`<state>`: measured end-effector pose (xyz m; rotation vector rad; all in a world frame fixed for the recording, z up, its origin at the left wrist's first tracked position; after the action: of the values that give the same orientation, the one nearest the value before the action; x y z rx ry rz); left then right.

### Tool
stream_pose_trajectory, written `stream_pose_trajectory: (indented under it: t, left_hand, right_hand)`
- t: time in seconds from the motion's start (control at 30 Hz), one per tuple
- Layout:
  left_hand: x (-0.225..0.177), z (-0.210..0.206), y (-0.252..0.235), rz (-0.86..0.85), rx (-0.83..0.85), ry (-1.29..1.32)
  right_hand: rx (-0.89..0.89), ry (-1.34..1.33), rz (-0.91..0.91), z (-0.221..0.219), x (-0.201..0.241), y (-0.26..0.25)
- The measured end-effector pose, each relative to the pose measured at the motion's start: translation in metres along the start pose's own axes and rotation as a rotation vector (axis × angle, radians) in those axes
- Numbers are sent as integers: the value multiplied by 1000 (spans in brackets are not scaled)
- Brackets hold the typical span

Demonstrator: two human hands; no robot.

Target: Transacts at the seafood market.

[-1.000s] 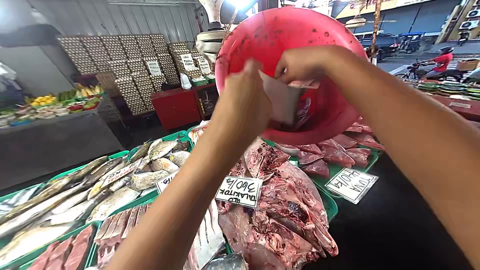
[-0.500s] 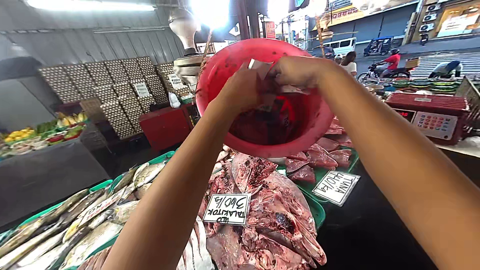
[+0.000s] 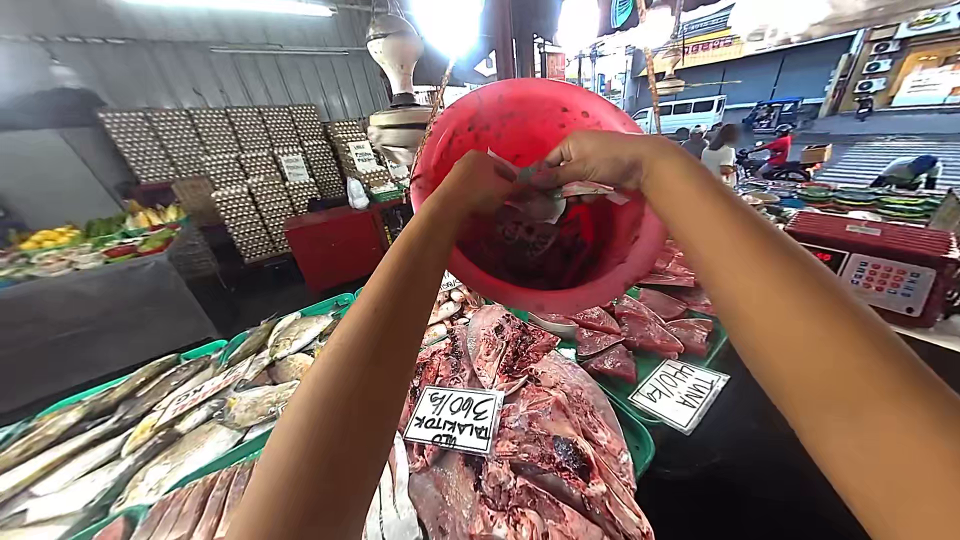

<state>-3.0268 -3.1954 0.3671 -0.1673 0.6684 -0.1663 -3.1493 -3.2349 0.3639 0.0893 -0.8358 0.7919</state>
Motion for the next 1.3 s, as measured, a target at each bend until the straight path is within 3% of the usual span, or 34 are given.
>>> stream_pose_trajectory:
  t: [0.13,0.23,0.63,1.17,1.3]
  left_hand:
    - [12,-1,6,47,72,168]
    - [18,-1,8,57,133,153]
    - [27,9,7,166,-45,357]
    - [25,16,19,103,-117,135]
    - [25,15,23,106,-93,196]
  right_hand:
    - [20,6,73,-7,5,-6]
    - [37,78,87,-11,7,-10]
    - [-4,140,102,-11,9,-9]
    - [-55,-91,135,-12,11,-12]
    - [-46,-88,145,-16,12,-14]
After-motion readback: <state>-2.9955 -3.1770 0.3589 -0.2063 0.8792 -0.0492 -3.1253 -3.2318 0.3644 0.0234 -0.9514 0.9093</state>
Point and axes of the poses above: each hand's wrist, its own y-axis away from the middle knuckle, its own z-axis out of the back of the hand, x = y × z, the point moved 8 cm from there along -y, towards the middle knuckle, and after that the axes turned 6 degrees about z, right-handed, at the moved point
